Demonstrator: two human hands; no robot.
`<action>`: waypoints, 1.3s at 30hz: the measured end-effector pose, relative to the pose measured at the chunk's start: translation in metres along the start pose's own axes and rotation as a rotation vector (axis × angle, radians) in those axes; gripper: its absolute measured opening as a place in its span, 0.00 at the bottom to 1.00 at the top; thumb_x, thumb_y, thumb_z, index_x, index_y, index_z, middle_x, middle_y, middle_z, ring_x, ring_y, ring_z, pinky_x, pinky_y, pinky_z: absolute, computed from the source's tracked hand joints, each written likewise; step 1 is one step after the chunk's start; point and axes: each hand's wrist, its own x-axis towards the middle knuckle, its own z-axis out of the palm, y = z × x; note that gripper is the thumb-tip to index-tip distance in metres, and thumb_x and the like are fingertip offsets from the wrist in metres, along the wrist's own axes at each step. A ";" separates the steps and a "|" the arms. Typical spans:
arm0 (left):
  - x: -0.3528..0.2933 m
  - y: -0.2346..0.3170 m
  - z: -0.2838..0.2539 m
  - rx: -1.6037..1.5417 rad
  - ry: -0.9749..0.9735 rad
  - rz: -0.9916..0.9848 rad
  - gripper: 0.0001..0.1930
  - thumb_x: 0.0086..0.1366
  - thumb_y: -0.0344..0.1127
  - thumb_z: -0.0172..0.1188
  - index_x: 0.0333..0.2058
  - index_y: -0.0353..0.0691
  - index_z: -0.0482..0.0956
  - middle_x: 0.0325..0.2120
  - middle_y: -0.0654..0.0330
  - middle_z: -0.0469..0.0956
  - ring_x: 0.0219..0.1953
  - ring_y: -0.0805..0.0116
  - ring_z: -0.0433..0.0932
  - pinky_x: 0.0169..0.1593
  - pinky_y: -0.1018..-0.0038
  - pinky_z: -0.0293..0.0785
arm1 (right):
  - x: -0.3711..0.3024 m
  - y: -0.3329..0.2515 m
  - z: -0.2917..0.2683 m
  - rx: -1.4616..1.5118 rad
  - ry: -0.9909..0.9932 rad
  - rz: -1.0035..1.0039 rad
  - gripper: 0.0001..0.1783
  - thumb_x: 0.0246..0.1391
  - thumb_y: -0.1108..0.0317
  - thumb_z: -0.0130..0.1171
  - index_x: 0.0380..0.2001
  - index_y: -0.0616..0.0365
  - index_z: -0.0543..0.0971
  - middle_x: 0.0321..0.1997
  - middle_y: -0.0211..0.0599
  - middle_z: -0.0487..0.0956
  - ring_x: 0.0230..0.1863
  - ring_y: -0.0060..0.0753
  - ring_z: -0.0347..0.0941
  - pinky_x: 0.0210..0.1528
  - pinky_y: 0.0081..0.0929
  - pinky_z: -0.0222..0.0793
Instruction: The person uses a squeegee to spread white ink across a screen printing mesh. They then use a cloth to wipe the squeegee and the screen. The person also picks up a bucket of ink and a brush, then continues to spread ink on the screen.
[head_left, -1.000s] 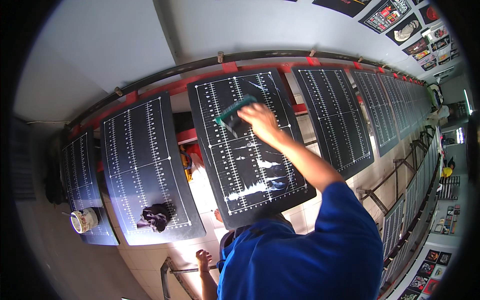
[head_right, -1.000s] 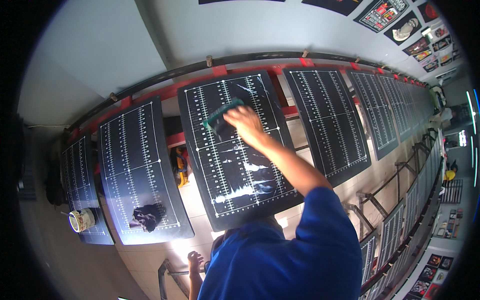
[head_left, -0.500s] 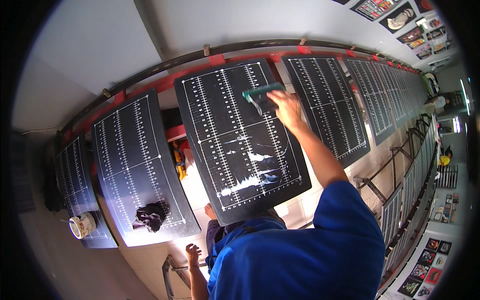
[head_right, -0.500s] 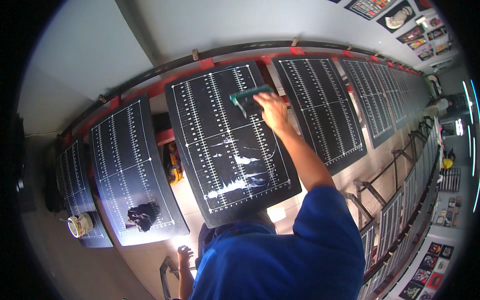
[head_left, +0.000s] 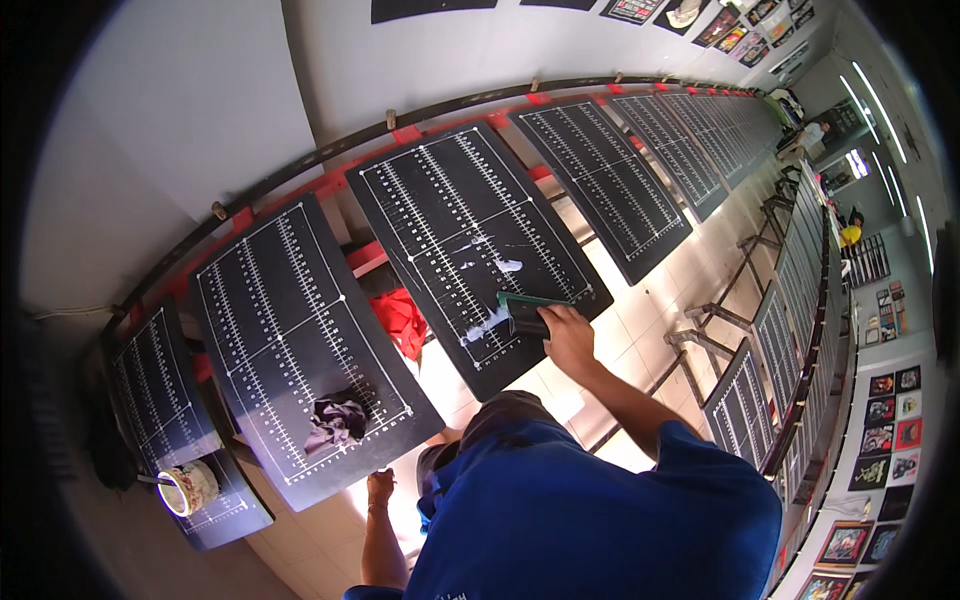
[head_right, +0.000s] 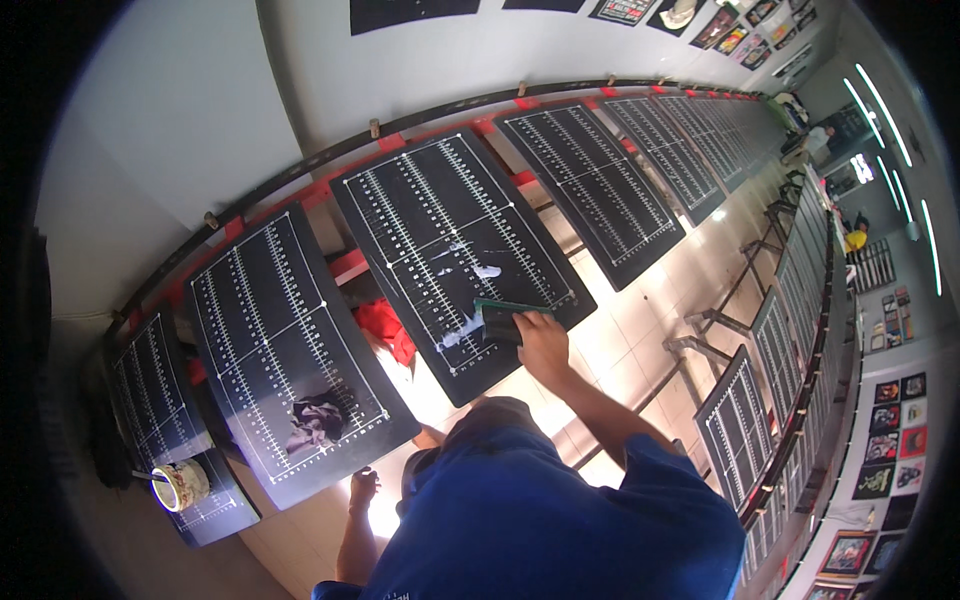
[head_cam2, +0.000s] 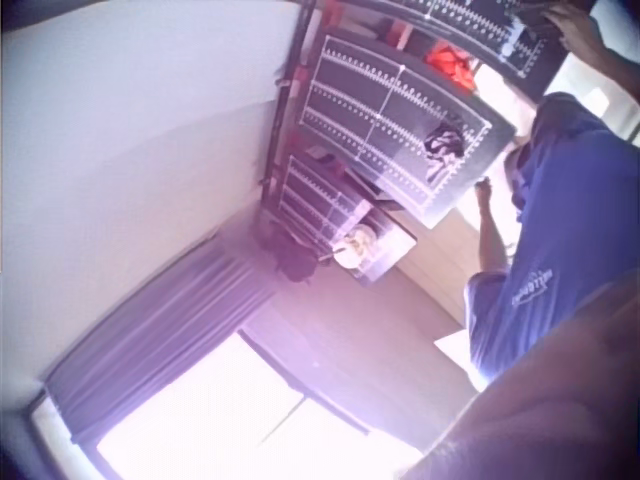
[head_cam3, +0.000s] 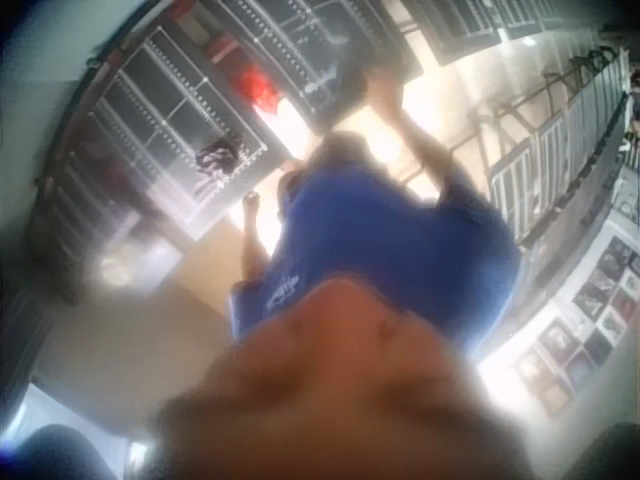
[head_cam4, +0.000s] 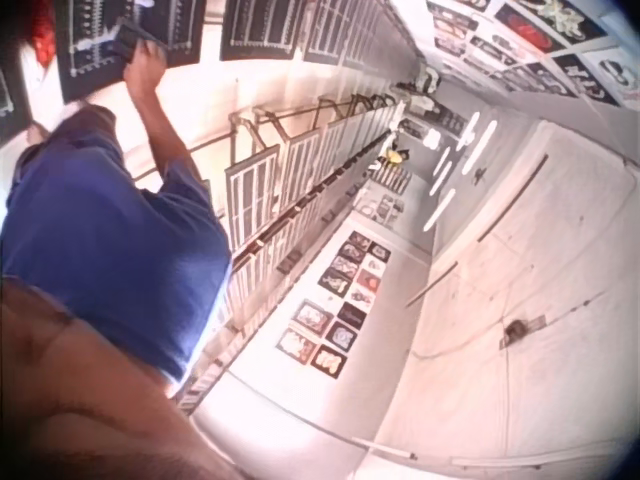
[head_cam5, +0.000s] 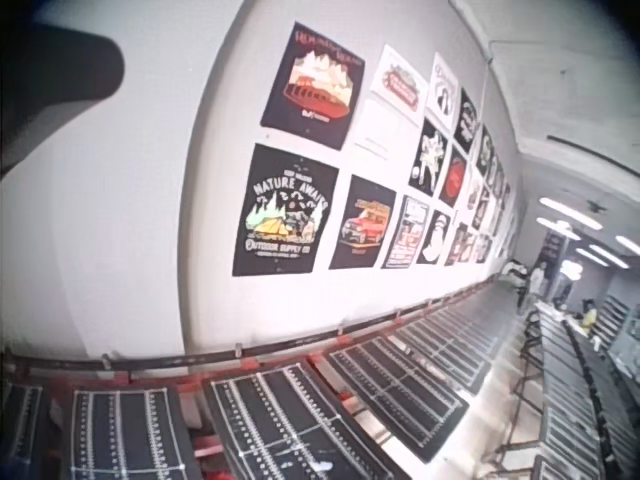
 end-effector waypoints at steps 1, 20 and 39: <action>0.010 -0.023 -0.009 0.090 -0.002 0.056 0.19 0.65 0.34 0.56 0.51 0.28 0.73 0.27 0.52 0.80 0.23 0.64 0.82 0.24 0.72 0.78 | 0.015 -0.003 0.003 0.008 -0.032 -0.024 0.27 0.36 0.75 0.68 0.47 0.56 0.81 0.45 0.37 0.80 0.47 0.44 0.78 0.47 0.41 0.76; 0.001 -0.003 -0.015 -0.209 -0.074 -0.016 0.10 0.63 0.34 0.60 0.43 0.42 0.79 0.26 0.54 0.79 0.21 0.63 0.80 0.21 0.70 0.78 | 0.023 0.020 -0.008 -0.022 0.096 0.310 0.08 0.43 0.74 0.59 0.31 0.59 0.82 0.37 0.43 0.80 0.41 0.43 0.79 0.41 0.39 0.79; -0.035 -0.028 -0.062 -0.166 -0.041 -0.029 0.11 0.63 0.37 0.61 0.43 0.41 0.80 0.29 0.55 0.80 0.23 0.63 0.80 0.23 0.70 0.78 | 0.021 0.003 0.000 -0.010 0.038 0.461 0.11 0.41 0.76 0.62 0.33 0.58 0.81 0.40 0.47 0.79 0.42 0.49 0.80 0.43 0.43 0.78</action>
